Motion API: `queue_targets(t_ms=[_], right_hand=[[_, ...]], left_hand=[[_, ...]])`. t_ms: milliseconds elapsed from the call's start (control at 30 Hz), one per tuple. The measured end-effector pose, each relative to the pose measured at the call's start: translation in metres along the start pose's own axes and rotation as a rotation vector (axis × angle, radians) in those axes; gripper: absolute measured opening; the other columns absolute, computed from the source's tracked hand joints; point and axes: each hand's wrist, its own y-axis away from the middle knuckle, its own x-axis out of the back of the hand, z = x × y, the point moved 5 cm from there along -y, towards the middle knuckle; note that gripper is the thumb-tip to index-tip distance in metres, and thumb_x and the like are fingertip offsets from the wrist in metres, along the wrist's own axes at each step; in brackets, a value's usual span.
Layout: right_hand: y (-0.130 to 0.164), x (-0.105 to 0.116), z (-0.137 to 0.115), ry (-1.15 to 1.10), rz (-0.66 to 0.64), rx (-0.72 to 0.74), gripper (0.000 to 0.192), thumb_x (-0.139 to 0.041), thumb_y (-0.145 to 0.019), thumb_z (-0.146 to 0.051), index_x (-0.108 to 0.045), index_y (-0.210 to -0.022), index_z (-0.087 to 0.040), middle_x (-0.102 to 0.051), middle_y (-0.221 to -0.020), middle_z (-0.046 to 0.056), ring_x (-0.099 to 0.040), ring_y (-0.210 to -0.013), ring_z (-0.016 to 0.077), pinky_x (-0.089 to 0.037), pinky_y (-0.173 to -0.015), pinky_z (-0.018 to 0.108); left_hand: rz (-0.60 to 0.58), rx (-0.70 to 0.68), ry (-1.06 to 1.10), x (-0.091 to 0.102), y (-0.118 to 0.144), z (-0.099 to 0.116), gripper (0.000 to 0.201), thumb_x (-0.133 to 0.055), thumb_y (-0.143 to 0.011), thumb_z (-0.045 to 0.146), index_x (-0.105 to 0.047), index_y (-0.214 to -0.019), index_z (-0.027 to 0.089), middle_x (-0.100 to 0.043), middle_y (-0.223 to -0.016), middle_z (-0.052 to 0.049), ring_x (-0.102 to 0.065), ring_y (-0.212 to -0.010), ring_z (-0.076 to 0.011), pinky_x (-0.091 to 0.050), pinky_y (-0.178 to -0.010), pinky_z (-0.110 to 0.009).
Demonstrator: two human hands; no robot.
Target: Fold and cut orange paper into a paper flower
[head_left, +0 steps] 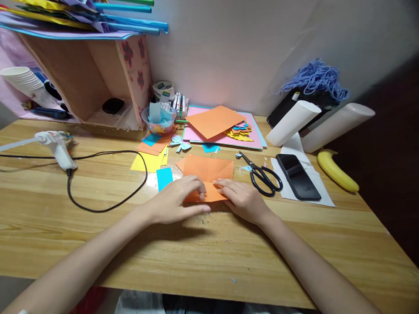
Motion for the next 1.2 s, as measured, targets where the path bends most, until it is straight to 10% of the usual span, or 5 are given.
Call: queue_targets(t_ms=[367,1200], right_hand=[[0.003,0.003,0.014,-0.287,-0.165,-0.089,0.015,-0.057,-0.081,-0.024,-0.061,-0.094,-0.019,-0.065,-0.111,0.01,-0.062,-0.099,0.024,-0.051,-0.08,0.037],[0.005,-0.01,0.041,-0.444,-0.002,-0.508,0.013,-0.052,-0.085,-0.028,-0.05,-0.075,-0.02,-0.054,-0.083,0.004,-0.053,-0.079,0.0182,-0.043,-0.071,0.033]], left_hand=[[-0.107,0.014,-0.171,-0.011,0.0,-0.016,0.015,-0.044,-0.086,0.028,-0.055,-0.084,0.017,-0.059,-0.084,-0.004,-0.054,-0.076,-0.0158,-0.039,-0.065,-0.026],[0.206,0.287,-0.114,-0.009,-0.005,-0.062,0.023,-0.051,-0.083,0.039,-0.055,-0.074,0.018,-0.06,-0.073,-0.002,-0.051,-0.065,-0.0143,-0.034,-0.056,-0.026]])
